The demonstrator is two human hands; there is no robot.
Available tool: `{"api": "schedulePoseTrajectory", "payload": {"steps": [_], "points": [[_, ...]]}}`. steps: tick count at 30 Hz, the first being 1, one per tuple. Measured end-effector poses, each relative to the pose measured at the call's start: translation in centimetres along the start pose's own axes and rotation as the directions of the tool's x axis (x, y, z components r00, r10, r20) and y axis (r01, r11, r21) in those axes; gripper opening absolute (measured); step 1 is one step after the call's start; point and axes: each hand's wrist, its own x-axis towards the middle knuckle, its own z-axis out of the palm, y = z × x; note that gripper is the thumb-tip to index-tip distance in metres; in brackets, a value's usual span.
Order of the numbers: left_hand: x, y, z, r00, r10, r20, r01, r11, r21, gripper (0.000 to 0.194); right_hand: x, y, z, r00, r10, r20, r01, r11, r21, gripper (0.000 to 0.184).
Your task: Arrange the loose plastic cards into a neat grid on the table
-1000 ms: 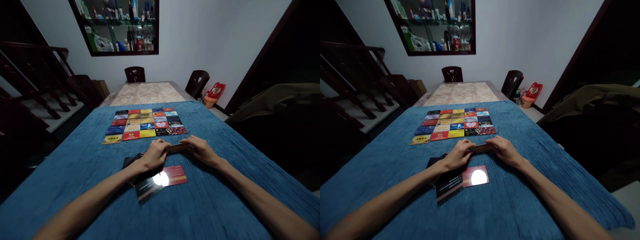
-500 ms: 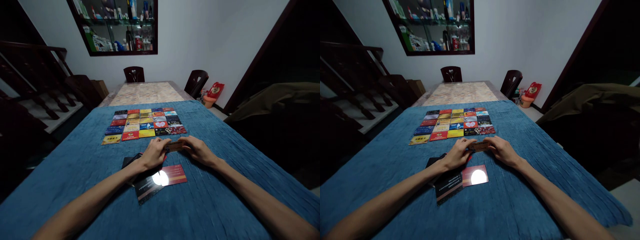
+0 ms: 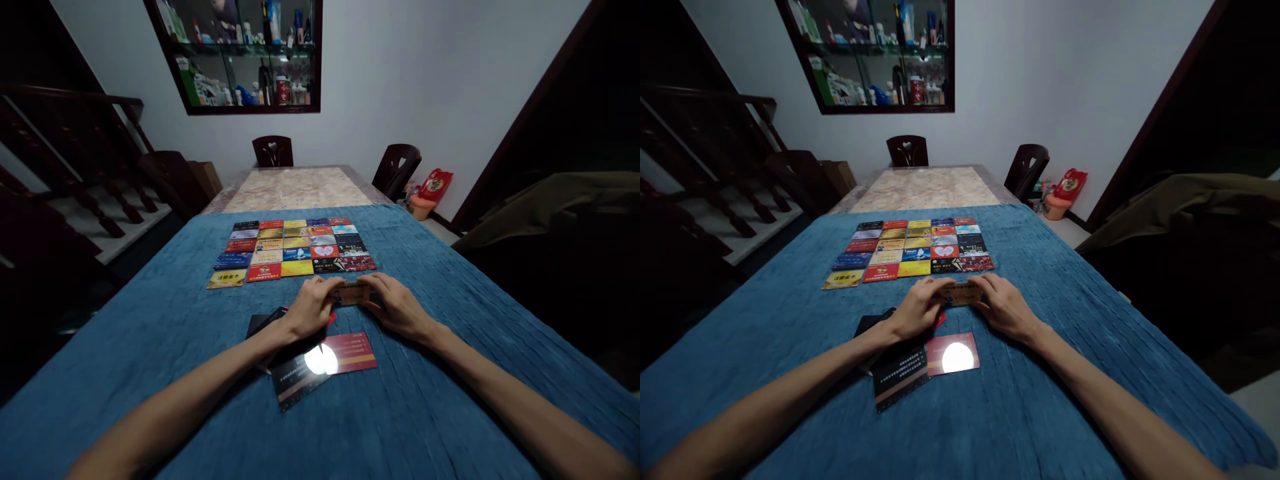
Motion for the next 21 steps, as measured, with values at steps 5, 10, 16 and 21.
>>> {"api": "schedulePoseTrajectory", "payload": {"steps": [5, 10, 16, 21], "points": [[0.2, -0.1, -0.4, 0.999, -0.001, -0.036, 0.0, 1.0, -0.031, 0.051, 0.1, 0.0, 0.0, 0.997, -0.043, -0.06, 0.038, 0.996, -0.077, 0.044], [0.4, 0.0, -0.6, 0.999, 0.009, -0.049, -0.01, 0.999, -0.033, 0.054, 0.2, -0.1, -0.1, 0.991, -0.064, -0.117, 0.047, 0.988, -0.145, 0.044], [0.5, -0.2, -0.9, 0.998, 0.016, -0.058, -0.016, 1.0, -0.005, 0.053, 0.4, -0.6, 0.0, 0.982, -0.079, -0.173, 0.045, 0.98, -0.192, 0.047], [0.7, -0.6, -1.3, 0.994, 0.043, -0.101, -0.04, 0.999, 0.027, 0.052, 0.6, -1.0, 0.0, 0.974, -0.077, -0.215, 0.023, 0.97, -0.243, 0.046]]}}
